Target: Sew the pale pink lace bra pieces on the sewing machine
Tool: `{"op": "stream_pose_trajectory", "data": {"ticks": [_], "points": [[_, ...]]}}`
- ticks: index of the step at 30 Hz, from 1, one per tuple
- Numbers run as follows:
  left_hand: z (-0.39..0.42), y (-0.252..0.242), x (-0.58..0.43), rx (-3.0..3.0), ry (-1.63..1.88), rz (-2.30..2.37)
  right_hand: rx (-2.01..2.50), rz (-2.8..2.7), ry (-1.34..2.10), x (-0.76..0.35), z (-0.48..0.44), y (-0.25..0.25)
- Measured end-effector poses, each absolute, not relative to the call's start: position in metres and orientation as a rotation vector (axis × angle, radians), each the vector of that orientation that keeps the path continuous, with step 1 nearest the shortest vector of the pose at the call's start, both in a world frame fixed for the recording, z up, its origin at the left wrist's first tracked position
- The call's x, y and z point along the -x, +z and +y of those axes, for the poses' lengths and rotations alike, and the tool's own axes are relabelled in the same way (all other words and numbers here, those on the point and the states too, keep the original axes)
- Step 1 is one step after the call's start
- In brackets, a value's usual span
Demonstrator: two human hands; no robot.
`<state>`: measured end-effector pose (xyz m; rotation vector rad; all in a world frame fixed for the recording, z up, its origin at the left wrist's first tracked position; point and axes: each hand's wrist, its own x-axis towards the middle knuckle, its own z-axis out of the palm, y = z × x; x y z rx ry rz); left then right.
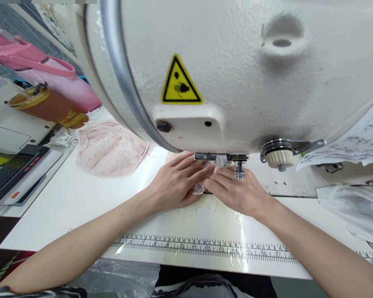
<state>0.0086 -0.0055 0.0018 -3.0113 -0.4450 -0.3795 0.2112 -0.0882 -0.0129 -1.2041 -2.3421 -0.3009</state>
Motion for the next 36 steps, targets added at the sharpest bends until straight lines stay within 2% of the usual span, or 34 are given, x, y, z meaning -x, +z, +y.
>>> {"op": "stream_pose_trajectory", "data": {"ticks": [9,15,18,23,30,36], "points": [[-0.005,0.0,-0.008,3.009,-0.359,-0.451,1.21,-2.317,-0.621,-0.214,-0.084,-0.001],[-0.005,-0.001,-0.008,3.011,-0.311,-0.494,1.222,-2.283,-0.68,-0.214,-0.082,0.006],[-0.006,-0.002,-0.008,2.967,-0.393,-0.419,1.235,-2.278,-0.689,-0.215,-0.082,0.007],[-0.006,-0.004,-0.005,2.874,-0.595,-0.181,1.151,-2.365,-0.543,-0.216,-0.083,0.003],[0.006,0.001,0.004,2.965,-0.527,-0.127,1.176,-2.357,-0.303,-0.212,-0.09,-0.013],[0.01,0.003,0.003,2.975,-0.548,-0.135,1.182,-2.373,-0.248,-0.212,-0.087,-0.018]]}}
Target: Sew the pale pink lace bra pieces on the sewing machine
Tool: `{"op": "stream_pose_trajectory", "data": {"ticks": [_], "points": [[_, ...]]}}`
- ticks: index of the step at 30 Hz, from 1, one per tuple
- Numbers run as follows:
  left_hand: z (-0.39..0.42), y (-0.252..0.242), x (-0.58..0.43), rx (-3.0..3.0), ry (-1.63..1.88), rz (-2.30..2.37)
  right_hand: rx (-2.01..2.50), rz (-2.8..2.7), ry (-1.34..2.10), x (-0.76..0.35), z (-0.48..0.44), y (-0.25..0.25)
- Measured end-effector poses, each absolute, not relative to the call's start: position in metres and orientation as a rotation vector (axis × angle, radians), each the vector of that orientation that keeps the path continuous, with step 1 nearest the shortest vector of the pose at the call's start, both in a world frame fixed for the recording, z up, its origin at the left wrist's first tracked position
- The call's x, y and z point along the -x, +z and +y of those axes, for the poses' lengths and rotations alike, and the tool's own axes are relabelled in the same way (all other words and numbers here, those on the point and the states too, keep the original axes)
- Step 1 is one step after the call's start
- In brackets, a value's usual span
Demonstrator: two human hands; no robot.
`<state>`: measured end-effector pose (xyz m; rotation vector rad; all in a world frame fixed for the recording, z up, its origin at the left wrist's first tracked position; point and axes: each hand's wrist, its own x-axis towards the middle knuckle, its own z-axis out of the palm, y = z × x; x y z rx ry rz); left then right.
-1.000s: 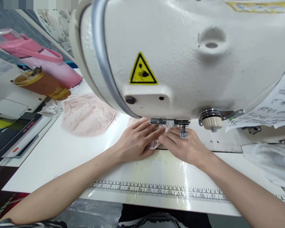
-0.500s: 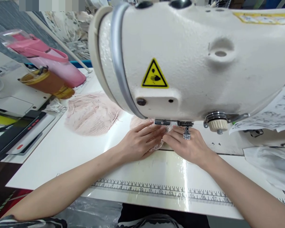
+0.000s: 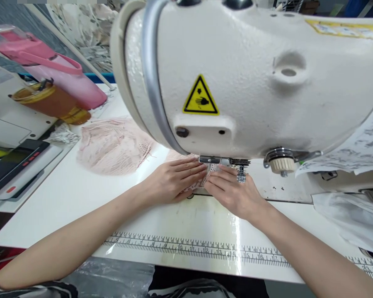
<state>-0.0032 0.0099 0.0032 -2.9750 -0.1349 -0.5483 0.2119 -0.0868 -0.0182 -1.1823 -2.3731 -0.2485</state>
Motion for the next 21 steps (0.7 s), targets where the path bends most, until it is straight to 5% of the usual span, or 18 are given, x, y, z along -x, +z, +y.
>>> {"op": "stream_pose_trajectory", "data": {"ticks": [11,21], "points": [[0.008,-0.001,0.002,2.974,-0.515,-0.227,1.174,-2.354,-0.424,-0.208,-0.08,-0.009],[0.006,-0.005,-0.001,2.937,-0.524,-0.288,1.247,-2.326,-0.146,-0.221,-0.076,-0.02]]}}
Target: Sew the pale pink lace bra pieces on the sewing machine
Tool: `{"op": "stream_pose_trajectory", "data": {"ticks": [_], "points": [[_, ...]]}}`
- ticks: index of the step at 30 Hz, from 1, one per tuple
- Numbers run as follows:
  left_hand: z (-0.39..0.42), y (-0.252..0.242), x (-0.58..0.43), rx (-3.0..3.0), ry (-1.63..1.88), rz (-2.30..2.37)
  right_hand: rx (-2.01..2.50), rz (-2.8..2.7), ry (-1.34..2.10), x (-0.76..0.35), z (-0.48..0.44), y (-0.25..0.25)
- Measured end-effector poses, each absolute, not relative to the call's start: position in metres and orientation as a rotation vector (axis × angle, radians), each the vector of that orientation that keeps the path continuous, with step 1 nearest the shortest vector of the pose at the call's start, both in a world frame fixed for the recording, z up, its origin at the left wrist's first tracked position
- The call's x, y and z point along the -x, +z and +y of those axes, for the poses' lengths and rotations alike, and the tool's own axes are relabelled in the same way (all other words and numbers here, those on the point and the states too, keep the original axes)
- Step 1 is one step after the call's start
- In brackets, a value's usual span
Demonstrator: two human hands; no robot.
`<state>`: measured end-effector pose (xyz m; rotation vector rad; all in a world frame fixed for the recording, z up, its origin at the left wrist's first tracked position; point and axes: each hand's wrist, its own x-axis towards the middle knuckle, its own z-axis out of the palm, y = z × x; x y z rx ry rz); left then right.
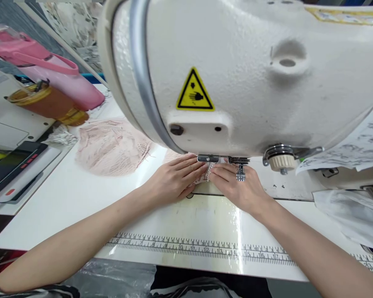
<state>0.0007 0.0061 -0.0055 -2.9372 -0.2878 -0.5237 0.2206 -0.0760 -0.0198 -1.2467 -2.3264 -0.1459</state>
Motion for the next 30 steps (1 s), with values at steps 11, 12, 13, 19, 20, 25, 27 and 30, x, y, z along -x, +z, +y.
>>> {"op": "stream_pose_trajectory", "data": {"ticks": [11,12,13,19,20,25,27,30], "points": [[0.002,-0.004,-0.002,2.978,-0.409,-0.393,1.381,-2.284,-0.262,-0.223,-0.076,-0.014],[0.001,-0.003,-0.003,2.975,-0.411,-0.396,1.395,-2.271,-0.264,-0.222,-0.076,-0.013],[0.001,-0.003,-0.003,2.969,-0.414,-0.392,1.405,-2.26,-0.251,-0.222,-0.076,-0.011],[0.001,-0.003,-0.005,2.943,-0.419,-0.422,1.548,-2.065,-0.128,-0.218,-0.076,-0.007],[0.001,-0.003,-0.005,2.943,-0.412,-0.44,1.557,-2.051,-0.092,-0.219,-0.076,-0.008],[0.001,-0.003,-0.007,2.928,-0.378,-0.479,1.488,-2.042,0.089,-0.225,-0.073,-0.019],[0.001,-0.002,-0.008,2.921,-0.372,-0.49,1.473,-2.02,0.104,-0.228,-0.071,-0.024],[0.0,-0.002,-0.009,2.912,-0.379,-0.524,1.46,-1.984,0.109,-0.229,-0.067,-0.03]]}}
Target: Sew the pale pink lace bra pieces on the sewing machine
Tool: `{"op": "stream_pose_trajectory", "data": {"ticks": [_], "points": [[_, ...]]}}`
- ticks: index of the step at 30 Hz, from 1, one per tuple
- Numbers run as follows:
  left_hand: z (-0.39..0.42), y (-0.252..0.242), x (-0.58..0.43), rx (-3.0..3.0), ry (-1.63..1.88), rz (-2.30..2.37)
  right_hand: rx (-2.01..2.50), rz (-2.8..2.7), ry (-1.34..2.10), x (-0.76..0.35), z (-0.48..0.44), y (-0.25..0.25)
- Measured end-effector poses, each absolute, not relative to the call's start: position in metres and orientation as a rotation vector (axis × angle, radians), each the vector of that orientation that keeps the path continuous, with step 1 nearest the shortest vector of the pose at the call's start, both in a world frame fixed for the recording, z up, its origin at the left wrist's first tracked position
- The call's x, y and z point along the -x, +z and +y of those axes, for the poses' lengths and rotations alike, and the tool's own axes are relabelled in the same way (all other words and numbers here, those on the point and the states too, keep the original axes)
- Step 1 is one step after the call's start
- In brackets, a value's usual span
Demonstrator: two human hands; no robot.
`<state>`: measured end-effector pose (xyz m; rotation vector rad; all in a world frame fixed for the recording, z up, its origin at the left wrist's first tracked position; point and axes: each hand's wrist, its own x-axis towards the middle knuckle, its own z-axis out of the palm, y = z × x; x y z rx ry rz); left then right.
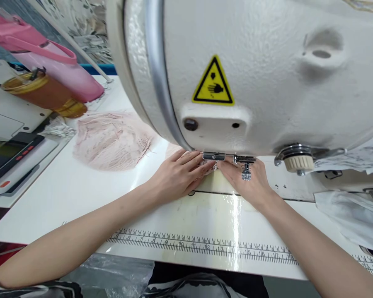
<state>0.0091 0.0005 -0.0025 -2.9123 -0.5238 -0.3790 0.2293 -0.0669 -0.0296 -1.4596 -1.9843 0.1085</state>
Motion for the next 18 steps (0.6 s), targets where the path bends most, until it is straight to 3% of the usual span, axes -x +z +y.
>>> {"op": "stream_pose_trajectory", "data": {"ticks": [8,13,18], "points": [[-0.002,-0.007,-0.006,2.862,-0.547,-0.25,1.471,-2.079,-0.139,-0.227,-0.074,-0.025],[-0.001,-0.01,-0.005,2.893,-0.524,-0.332,1.436,-2.161,-0.381,-0.223,-0.082,-0.019],[0.0,-0.011,-0.005,2.892,-0.52,-0.355,1.445,-2.207,-0.338,-0.219,-0.084,-0.018]]}}
